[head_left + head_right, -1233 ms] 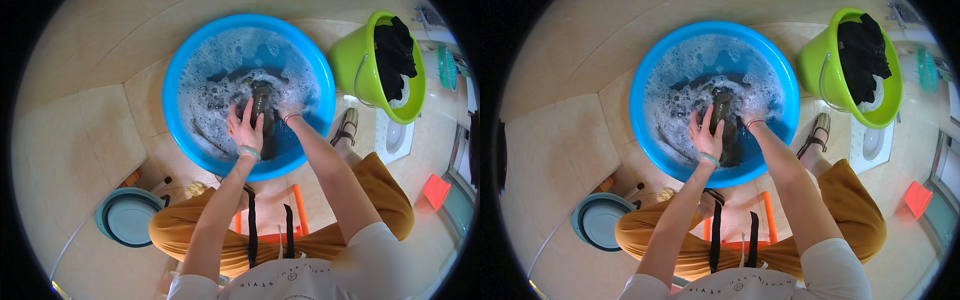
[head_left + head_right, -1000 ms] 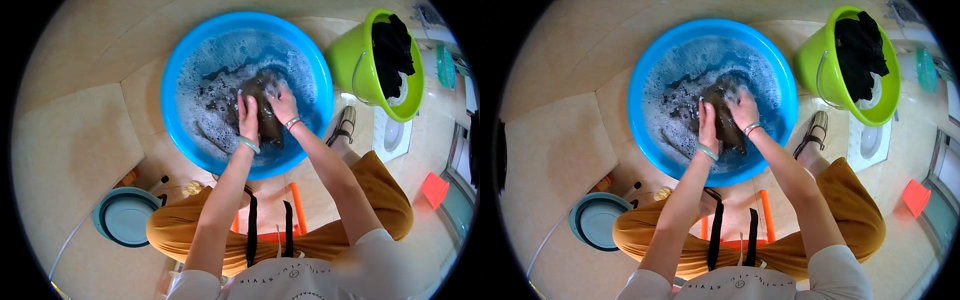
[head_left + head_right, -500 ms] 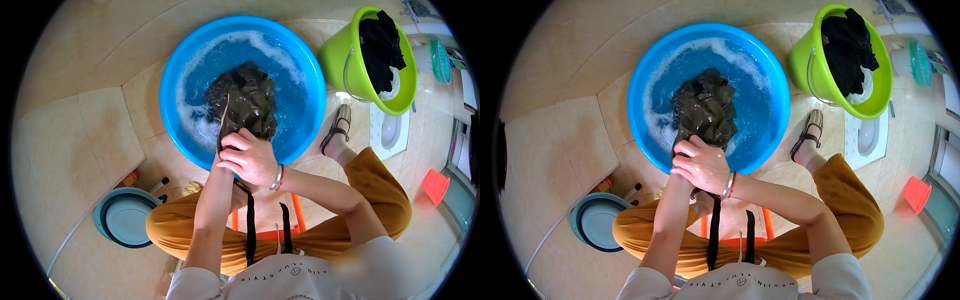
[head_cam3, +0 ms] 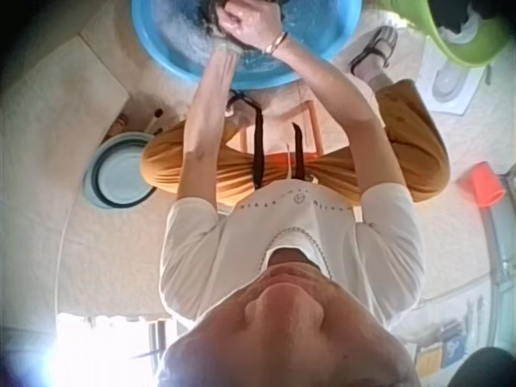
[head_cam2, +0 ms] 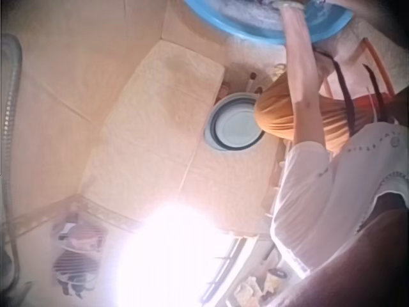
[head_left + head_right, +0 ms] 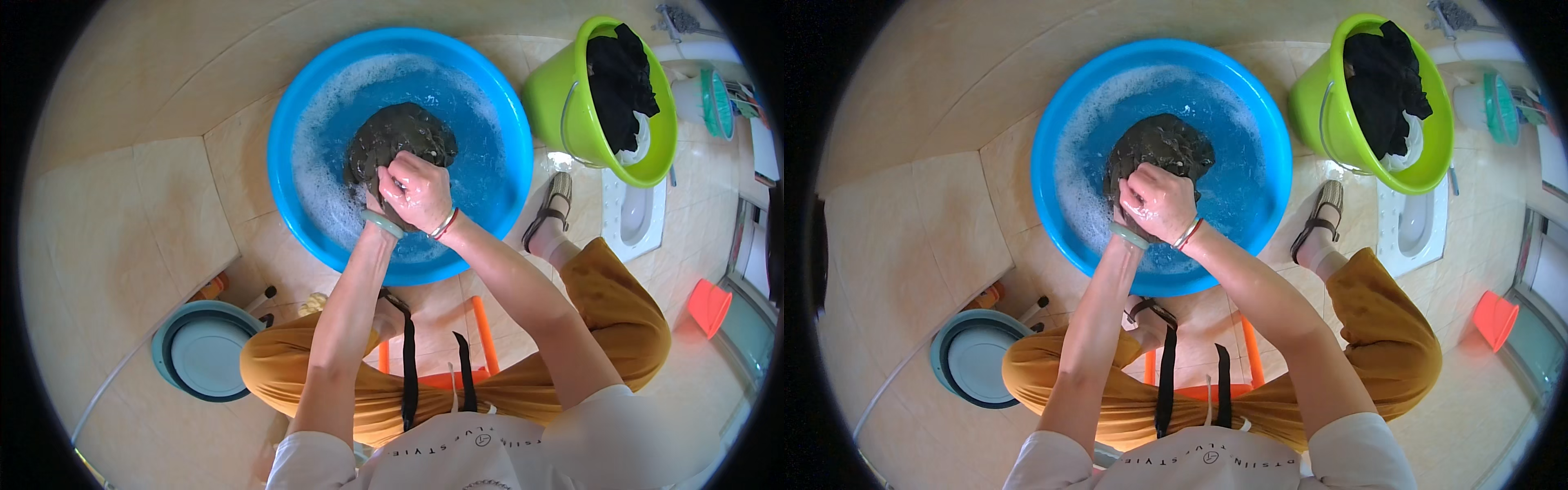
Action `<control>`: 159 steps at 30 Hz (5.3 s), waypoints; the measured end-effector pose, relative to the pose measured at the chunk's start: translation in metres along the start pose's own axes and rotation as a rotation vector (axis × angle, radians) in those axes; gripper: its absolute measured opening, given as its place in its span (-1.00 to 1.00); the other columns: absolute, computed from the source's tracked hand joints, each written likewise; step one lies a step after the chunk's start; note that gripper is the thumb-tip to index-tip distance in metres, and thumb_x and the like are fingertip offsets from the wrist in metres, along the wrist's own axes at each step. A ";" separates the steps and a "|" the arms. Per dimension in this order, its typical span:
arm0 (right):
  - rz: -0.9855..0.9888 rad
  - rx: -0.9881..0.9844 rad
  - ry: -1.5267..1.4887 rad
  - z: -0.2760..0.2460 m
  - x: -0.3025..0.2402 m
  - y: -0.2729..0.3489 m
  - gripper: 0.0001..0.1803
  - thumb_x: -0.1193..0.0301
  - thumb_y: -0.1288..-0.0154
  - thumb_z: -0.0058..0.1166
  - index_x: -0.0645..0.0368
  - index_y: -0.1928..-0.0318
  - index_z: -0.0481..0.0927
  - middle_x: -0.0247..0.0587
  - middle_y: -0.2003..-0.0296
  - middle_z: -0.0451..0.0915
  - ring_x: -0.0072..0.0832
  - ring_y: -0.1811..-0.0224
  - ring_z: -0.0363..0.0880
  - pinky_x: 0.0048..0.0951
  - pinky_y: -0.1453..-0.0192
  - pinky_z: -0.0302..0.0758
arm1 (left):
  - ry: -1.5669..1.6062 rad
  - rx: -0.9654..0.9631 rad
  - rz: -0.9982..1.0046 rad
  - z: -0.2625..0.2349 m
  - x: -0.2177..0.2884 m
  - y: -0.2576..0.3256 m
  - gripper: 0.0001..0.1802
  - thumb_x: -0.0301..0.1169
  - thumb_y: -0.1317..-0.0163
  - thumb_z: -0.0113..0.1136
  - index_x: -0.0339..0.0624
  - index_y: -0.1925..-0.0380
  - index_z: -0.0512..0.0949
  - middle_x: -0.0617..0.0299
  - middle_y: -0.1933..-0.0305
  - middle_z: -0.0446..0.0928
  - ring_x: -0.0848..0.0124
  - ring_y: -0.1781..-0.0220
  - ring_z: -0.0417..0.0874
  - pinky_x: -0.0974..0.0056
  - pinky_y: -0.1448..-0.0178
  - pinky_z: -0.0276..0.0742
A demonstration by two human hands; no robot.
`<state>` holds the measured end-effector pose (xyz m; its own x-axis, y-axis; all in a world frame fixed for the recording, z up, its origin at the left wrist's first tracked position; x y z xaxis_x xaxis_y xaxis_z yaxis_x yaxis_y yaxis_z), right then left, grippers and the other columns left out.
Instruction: The person hand-washes several pieces of clothing in a blue basin filled with soapy water. They scrub and rinse a white cloth, a black garment, and a brown garment, transferring each item to a green bucket after washing. Finally, they wash a yellow cloth and place it on a nearby plastic rack.
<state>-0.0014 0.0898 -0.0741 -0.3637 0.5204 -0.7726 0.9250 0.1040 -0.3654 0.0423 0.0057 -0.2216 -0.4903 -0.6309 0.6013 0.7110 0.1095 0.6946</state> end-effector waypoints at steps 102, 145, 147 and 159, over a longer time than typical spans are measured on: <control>0.331 -0.313 0.534 -0.019 0.115 -0.012 -0.14 -0.10 0.09 0.34 -0.43 -0.30 0.33 -0.18 -0.35 0.18 -0.07 -0.18 0.35 0.02 -0.15 0.42 | -1.492 -0.054 0.709 -0.006 0.092 -0.023 -0.01 0.10 0.13 0.46 0.35 -0.36 0.22 -0.16 -0.47 -0.03 -0.11 -0.38 0.22 0.02 -0.42 0.17; -0.131 -0.043 0.090 -0.001 -0.036 -0.017 -0.72 0.21 0.06 0.36 -0.03 0.60 0.48 -0.41 0.44 0.39 -0.44 0.48 0.45 -0.43 0.50 0.46 | 0.527 -0.757 -0.057 0.046 0.021 -0.033 -0.61 -0.08 -0.35 0.11 -0.06 -0.03 0.52 0.31 0.24 0.53 0.45 0.17 0.57 0.26 0.12 0.55; -0.071 0.019 0.085 -0.010 -0.018 -0.025 -0.73 0.35 -0.01 0.30 0.05 0.62 0.43 -0.33 0.53 0.41 -0.35 0.57 0.48 -0.38 0.55 0.46 | 0.473 -0.477 0.036 0.063 0.031 -0.012 -0.61 -0.10 -0.41 0.00 -0.17 0.02 0.52 0.34 0.20 0.54 0.48 0.16 0.57 0.30 0.11 0.54; 0.317 -0.128 0.243 0.015 0.137 -0.020 -0.72 0.12 -0.30 0.04 0.05 0.35 0.59 -0.14 0.33 0.58 -0.07 0.32 0.60 -0.12 0.26 0.55 | -0.082 0.144 0.084 0.004 0.043 -0.034 -0.59 -0.19 -0.40 0.00 -0.24 -0.09 0.43 0.15 0.01 0.53 0.34 0.01 0.55 0.23 -0.13 0.46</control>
<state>-0.0716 0.1468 -0.1803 -0.0368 0.7266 -0.6861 0.9988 0.0036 -0.0498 -0.0054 -0.0220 -0.2175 -0.4759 -0.5513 0.6853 0.6744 0.2715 0.6867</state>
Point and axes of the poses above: each hand's wrist, its own y-axis away from the middle knuckle, its own z-axis out of the palm, x = y × z, the point moved 9 cm from there along -y, towards the middle knuckle
